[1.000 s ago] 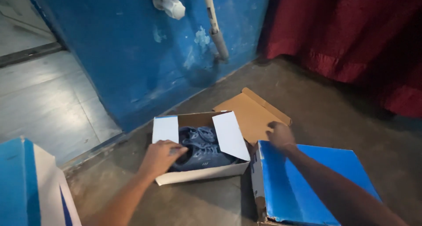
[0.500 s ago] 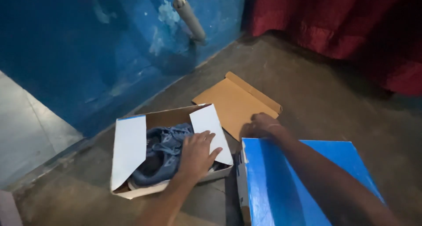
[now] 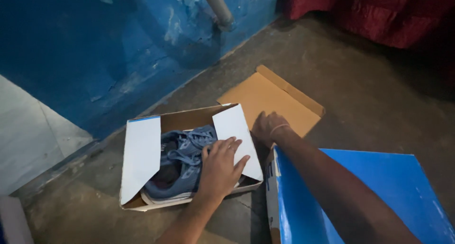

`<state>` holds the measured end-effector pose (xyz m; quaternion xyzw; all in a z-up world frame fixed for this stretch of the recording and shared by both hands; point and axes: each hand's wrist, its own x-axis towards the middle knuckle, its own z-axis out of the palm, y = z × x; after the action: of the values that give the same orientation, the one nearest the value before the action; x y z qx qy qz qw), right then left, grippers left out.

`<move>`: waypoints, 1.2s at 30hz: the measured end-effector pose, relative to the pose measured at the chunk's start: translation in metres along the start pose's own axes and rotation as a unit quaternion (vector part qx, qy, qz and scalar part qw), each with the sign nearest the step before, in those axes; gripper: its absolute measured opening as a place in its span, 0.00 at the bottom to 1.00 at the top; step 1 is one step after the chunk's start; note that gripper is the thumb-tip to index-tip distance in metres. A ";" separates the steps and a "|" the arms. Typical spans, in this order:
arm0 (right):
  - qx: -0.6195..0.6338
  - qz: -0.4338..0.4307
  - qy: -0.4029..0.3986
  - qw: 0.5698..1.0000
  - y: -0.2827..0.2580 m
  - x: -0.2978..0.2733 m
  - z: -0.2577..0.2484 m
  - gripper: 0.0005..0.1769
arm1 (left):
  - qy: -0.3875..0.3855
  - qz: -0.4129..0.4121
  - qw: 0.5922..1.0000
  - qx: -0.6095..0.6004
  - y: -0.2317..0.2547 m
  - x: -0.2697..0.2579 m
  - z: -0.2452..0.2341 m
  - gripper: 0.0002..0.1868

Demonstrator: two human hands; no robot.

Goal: Unboxing several new pairs of shoes and organizing them on a storage shelf.

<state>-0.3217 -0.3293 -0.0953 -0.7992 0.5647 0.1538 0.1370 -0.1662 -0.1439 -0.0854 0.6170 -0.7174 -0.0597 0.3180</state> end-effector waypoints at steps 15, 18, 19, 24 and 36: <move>-0.069 0.116 0.282 0.950 0.066 -0.104 -0.115 0.18 | 0.012 -0.086 0.996 -0.020 -0.017 -0.026 -0.058 0.30; 0.092 0.147 0.372 0.912 0.077 -0.130 -0.146 0.20 | 0.056 -0.059 0.997 0.014 -0.030 -0.034 -0.091 0.30; 0.091 0.144 0.378 0.910 0.069 -0.141 -0.155 0.20 | 0.062 -0.058 0.996 0.016 -0.031 -0.034 -0.106 0.30; 0.390 0.122 0.372 0.834 0.034 -0.177 -0.179 0.23 | 0.039 -0.136 0.987 -0.073 -0.040 -0.034 -0.168 0.27; 0.213 -0.150 0.187 0.947 -0.069 -0.185 -0.185 0.25 | 0.192 -0.193 0.961 -0.050 -0.147 -0.046 -0.229 0.48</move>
<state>-0.2979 -0.2199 0.1514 -0.8413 0.4730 -0.1445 0.2180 0.0811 -0.0653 0.0074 0.7269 -0.5063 -0.0365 0.4626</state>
